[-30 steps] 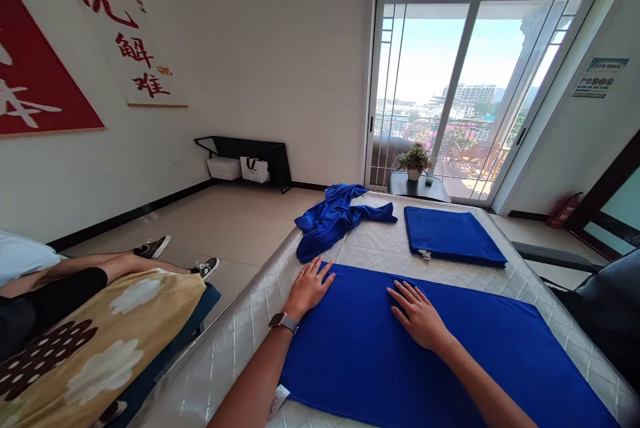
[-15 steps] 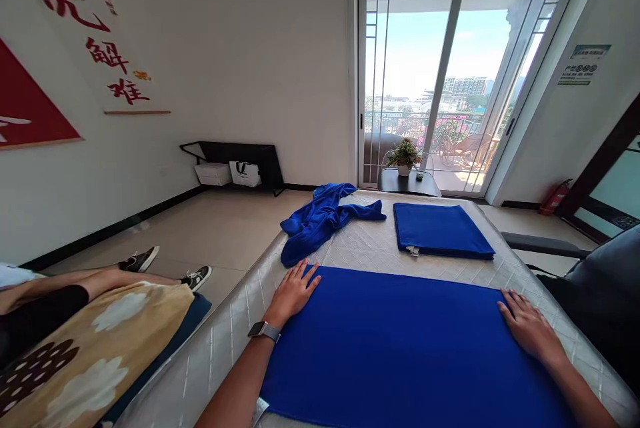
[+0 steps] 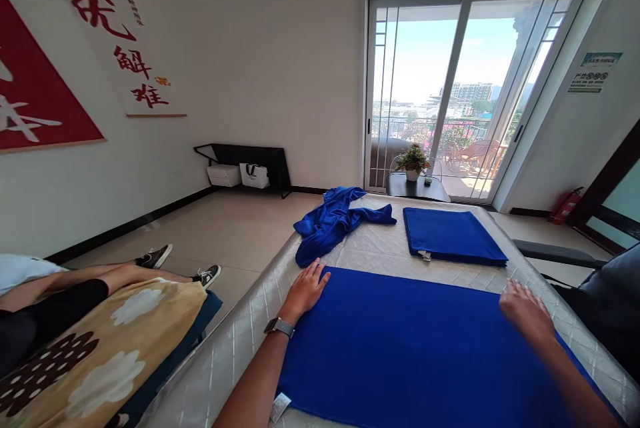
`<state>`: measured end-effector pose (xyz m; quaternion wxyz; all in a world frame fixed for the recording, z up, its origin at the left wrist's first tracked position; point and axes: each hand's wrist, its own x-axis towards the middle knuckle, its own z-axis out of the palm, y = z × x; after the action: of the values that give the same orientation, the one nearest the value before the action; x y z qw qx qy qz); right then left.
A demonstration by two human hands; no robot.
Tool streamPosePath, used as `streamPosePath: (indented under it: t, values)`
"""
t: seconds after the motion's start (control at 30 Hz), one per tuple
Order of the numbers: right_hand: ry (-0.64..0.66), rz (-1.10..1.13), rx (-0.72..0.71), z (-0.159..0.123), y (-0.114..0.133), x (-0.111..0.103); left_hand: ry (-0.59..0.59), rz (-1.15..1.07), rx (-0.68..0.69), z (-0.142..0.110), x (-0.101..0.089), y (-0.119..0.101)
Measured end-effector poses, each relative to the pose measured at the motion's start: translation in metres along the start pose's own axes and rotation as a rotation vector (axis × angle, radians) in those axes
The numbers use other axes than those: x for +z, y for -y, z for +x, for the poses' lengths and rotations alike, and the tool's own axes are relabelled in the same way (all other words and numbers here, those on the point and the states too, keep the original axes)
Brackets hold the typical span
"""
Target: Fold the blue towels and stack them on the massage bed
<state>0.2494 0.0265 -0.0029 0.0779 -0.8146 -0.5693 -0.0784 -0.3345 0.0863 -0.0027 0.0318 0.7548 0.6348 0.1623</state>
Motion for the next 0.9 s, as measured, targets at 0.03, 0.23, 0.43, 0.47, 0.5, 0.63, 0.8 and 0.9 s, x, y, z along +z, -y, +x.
streamPosePath:
  t: [0.03, 0.23, 0.43, 0.47, 0.5, 0.63, 0.8, 0.9]
  values:
    - [0.0, 0.0, -0.05, -0.006, 0.035, -0.01, -0.027, -0.008, 0.0, 0.0, -0.003, -0.002]
    - [0.243, 0.245, -0.472, -0.094, 0.268, -0.046, -0.111, -0.006, 0.05, -0.002, -0.005, -0.011]
    - [0.353, 0.352, -0.542, -0.128, 0.326, -0.037, -0.031, 0.015, 0.058, -0.004, 0.011, -0.006]
    - [0.347, 0.34, -0.532, -0.124, 0.318, -0.035, -0.022, 0.017, 0.054, -0.003, 0.012, -0.005]
    - [0.34, 0.322, -0.517, -0.119, 0.306, -0.032, -0.015, 0.019, 0.05, -0.003, 0.013, -0.004]
    - [0.312, 0.204, -0.396, -0.09, 0.23, -0.019, 0.003, 0.023, 0.049, -0.002, 0.012, -0.003]
    - [0.216, 0.05, -0.197, -0.054, 0.086, 0.014, 0.006, 0.036, 0.05, -0.002, 0.012, -0.004]
    - [0.153, 0.016, -0.072, -0.035, 0.002, 0.036, 0.006, 0.035, 0.048, -0.001, 0.013, -0.004]
